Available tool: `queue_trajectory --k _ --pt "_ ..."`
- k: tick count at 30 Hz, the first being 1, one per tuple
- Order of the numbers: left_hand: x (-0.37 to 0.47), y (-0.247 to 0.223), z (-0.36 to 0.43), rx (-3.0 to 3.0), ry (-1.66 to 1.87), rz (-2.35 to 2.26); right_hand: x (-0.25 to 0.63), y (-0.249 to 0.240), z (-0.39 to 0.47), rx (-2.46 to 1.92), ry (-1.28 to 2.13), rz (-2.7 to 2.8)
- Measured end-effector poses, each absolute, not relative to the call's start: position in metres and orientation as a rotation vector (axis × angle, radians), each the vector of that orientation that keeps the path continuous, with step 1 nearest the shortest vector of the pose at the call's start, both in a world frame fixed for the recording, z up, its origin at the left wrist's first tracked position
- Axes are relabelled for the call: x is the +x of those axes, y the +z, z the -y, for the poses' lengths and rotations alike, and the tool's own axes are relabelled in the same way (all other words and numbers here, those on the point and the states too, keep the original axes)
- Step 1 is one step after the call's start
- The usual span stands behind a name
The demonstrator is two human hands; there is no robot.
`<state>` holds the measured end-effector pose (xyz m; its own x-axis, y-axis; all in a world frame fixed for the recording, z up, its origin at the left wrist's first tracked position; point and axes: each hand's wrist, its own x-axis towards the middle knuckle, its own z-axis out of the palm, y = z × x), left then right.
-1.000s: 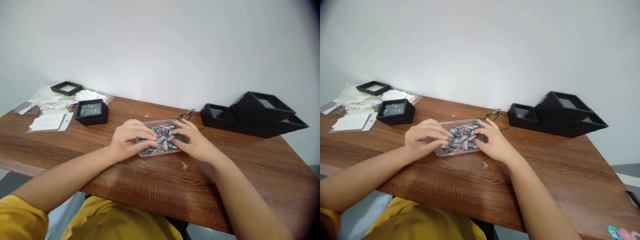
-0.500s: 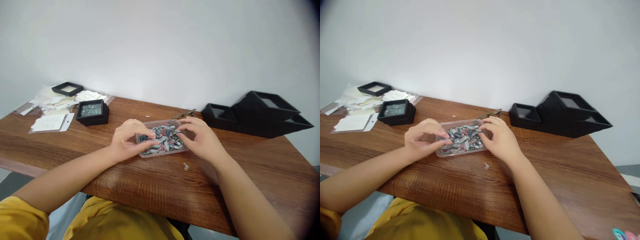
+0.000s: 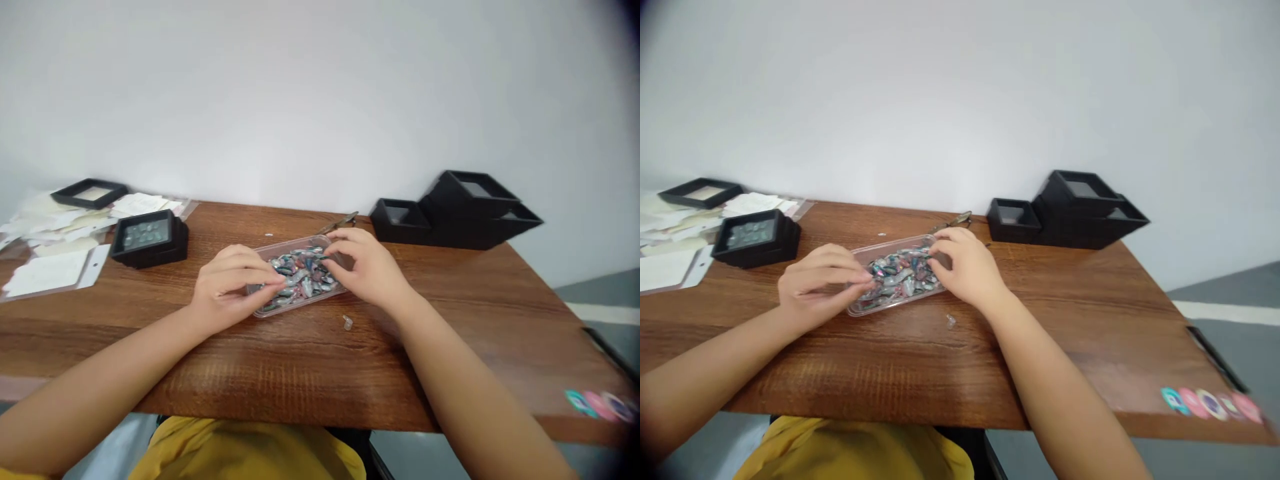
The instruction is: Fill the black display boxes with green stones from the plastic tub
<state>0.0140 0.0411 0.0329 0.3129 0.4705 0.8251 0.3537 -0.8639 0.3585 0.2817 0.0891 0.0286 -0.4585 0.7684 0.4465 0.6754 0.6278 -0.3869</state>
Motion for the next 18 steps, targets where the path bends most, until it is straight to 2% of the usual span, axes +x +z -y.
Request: queue_trajectory --k 18 --pt "0.0133 0.0325 -0.0419 2.503 1.564 -0.762 0.2789 0.0348 -0.0864 -1.198 0.238 2.277"
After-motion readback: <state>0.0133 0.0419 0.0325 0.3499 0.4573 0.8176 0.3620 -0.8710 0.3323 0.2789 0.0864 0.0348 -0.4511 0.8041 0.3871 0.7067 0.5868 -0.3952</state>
